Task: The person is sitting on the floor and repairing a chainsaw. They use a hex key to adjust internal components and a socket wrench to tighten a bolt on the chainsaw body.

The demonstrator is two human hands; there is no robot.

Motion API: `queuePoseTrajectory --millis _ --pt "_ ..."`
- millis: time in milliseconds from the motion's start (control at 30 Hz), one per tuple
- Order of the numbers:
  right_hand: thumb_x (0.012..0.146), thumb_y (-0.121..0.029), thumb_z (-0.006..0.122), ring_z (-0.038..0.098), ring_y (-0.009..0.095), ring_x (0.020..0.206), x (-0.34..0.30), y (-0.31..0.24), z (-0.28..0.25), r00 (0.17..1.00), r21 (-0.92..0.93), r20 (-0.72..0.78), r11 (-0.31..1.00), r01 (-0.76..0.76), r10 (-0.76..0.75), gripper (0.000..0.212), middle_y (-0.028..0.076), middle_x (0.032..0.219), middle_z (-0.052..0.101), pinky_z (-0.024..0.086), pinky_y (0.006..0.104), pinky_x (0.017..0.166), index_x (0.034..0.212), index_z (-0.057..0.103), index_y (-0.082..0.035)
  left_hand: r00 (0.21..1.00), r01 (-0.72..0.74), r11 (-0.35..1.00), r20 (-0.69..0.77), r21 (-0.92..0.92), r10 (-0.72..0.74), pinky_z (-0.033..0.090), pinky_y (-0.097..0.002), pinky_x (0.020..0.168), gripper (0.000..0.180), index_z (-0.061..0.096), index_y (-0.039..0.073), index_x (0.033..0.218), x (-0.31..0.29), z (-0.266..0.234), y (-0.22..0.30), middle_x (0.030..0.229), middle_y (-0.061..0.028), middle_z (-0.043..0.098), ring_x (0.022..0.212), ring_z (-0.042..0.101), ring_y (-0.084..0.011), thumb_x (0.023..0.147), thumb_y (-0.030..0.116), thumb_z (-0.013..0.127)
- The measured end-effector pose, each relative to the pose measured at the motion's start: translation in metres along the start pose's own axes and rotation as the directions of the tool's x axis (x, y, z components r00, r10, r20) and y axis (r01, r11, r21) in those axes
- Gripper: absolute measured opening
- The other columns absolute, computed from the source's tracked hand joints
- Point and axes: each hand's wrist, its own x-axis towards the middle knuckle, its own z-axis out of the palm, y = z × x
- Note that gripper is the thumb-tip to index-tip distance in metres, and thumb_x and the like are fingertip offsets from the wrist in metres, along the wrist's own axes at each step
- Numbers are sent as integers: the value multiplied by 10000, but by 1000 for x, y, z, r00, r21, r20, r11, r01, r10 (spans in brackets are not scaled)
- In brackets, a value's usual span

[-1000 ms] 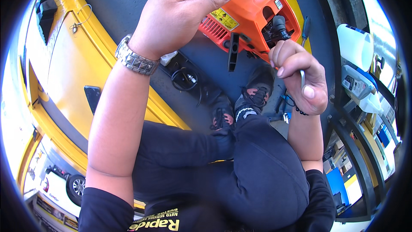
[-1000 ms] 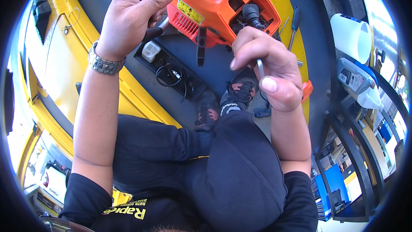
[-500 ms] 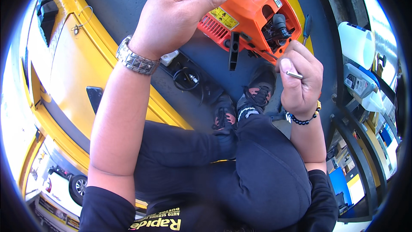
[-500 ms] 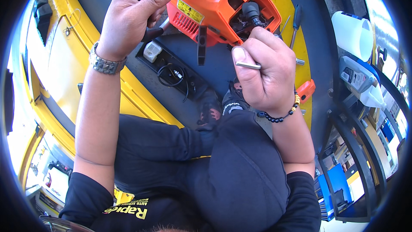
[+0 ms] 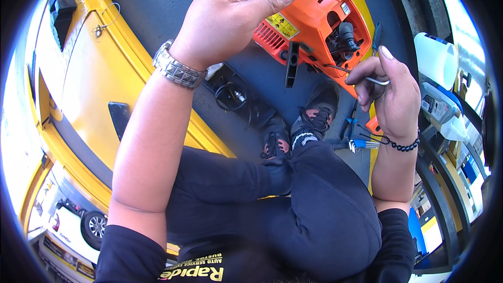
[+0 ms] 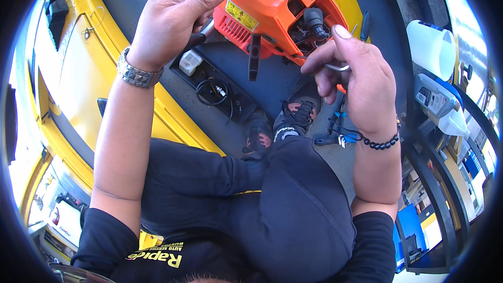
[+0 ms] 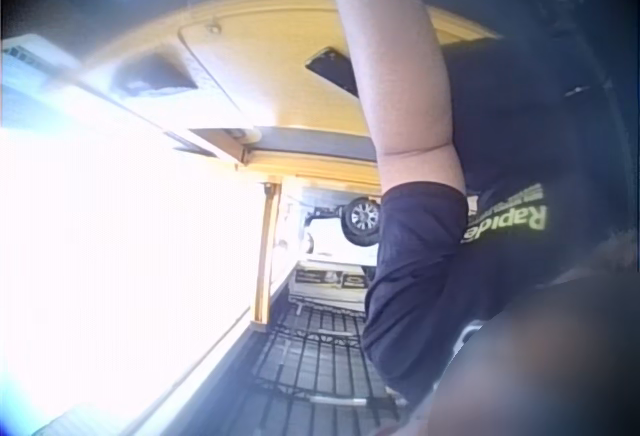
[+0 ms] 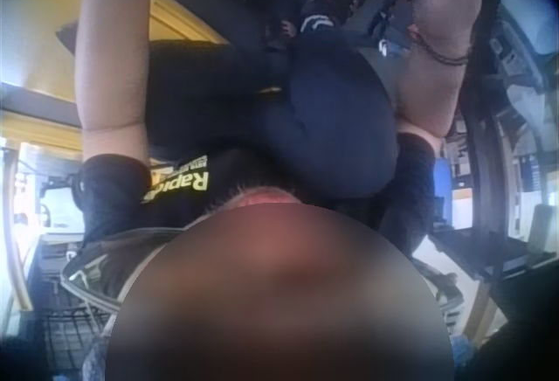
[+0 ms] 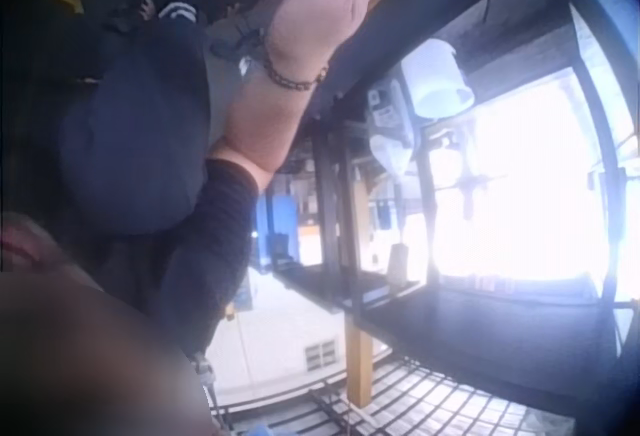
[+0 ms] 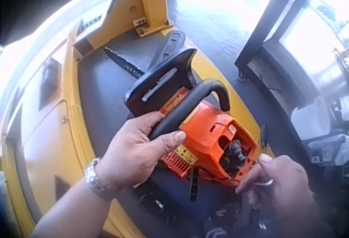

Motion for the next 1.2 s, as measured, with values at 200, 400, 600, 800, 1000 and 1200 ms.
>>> queuePoseTrajectory --millis 200,400,600,800,1000,1200 --pt "1013 -483 449 726 306 940 5 38 -19 879 382 430 924 30 -206 666 236 1000 707 589 397 852 1211 593 137 1000 13 1000 3 15 -13 392 -187 603 298 635 -35 1139 4 -3 -8 832 57 551 700 456 -28 970 201 704" --pt "806 -426 845 719 271 996 16 48 -20 813 470 510 883 9 -280 662 191 1049 707 586 376 859 1182 597 58 999 36 998 -19 50 -35 396 -189 603 308 635 -32 1136 -1 -1 3 833 51 551 700 459 -32 963 212 713" --pt "715 -253 929 678 87 706 21 24 -32 758 -210 368 746 632 -539 421 37 740 690 519 220 624 894 650 7 1000 18 1000 0 -1 -18 403 -187 618 309 634 -32 1141 2 1 -2 848 47 556 715 463 -33 964 209 712" --pt "1010 -300 634 505 49 481 -3 9 0 928 -225 -58 910 347 -368 420 4 544 560 361 212 446 714 648 -3 1000 29 1000 -3 2 -29 405 -187 630 305 632 -31 1149 1 -1 -1 853 49 554 725 462 -34 966 201 710" --pt "1058 -327 486 612 151 495 -19 8 5 985 201 -152 973 110 -80 453 105 614 639 474 240 473 882 689 38 1000 19 1000 12 -19 -19 405 -190 630 300 632 -28 1148 4 -6 -11 846 52 547 724 460 -36 968 200 707" --pt "1060 -346 416 702 362 1068 -10 32 -8 937 330 239 929 168 -255 597 298 1151 680 568 381 897 1392 446 149 1000 28 999 -4 35 -28 414 -188 644 318 628 -39 1166 3 -1 -2 859 51 560 737 470 -35 967 196 708"
